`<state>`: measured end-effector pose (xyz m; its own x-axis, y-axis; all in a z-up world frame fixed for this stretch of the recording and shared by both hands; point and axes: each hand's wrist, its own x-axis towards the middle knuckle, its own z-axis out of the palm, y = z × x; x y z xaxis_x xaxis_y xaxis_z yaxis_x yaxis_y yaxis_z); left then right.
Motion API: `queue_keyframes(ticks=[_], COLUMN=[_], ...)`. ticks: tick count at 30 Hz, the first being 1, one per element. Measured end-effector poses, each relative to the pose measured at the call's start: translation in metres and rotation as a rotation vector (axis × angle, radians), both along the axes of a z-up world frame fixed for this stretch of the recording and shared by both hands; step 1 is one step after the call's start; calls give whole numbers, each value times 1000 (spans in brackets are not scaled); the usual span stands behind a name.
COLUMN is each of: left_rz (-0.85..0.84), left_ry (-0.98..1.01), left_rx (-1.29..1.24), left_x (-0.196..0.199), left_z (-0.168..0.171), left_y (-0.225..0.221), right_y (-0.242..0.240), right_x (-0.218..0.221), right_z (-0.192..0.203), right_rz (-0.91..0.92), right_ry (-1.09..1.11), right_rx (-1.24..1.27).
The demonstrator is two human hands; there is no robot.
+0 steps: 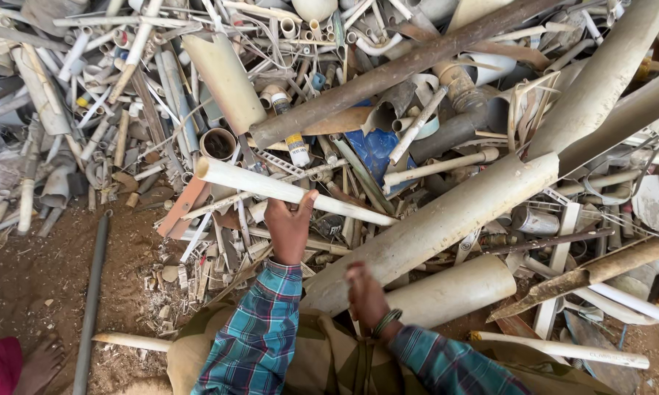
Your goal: The person uses a saw blade to cut through a white PVC pipe held by hand over a pile of scrap material.
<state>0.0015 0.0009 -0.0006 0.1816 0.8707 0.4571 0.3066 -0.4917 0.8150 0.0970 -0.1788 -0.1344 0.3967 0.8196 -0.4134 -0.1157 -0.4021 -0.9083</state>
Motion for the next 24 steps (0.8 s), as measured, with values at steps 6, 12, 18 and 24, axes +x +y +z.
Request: queue_keyframes(ticks=[6, 12, 18, 24], left_rz=[31, 55, -4, -8], left_ry=[37, 35, -27, 27], left_rx=[38, 78, 27, 74], left_x=[-5, -3, -4, -6], left_z=[8, 11, 7, 2], left_y=[-3, -6, -2, 0], right_y=[7, -4, 7, -11], right_x=[13, -5, 35, -9], right_z=[-19, -53, -32, 42], right_rz=[-279, 114, -154, 157], right_ry=[349, -197, 246, -95], right_rx=[-271, 112, -191, 273])
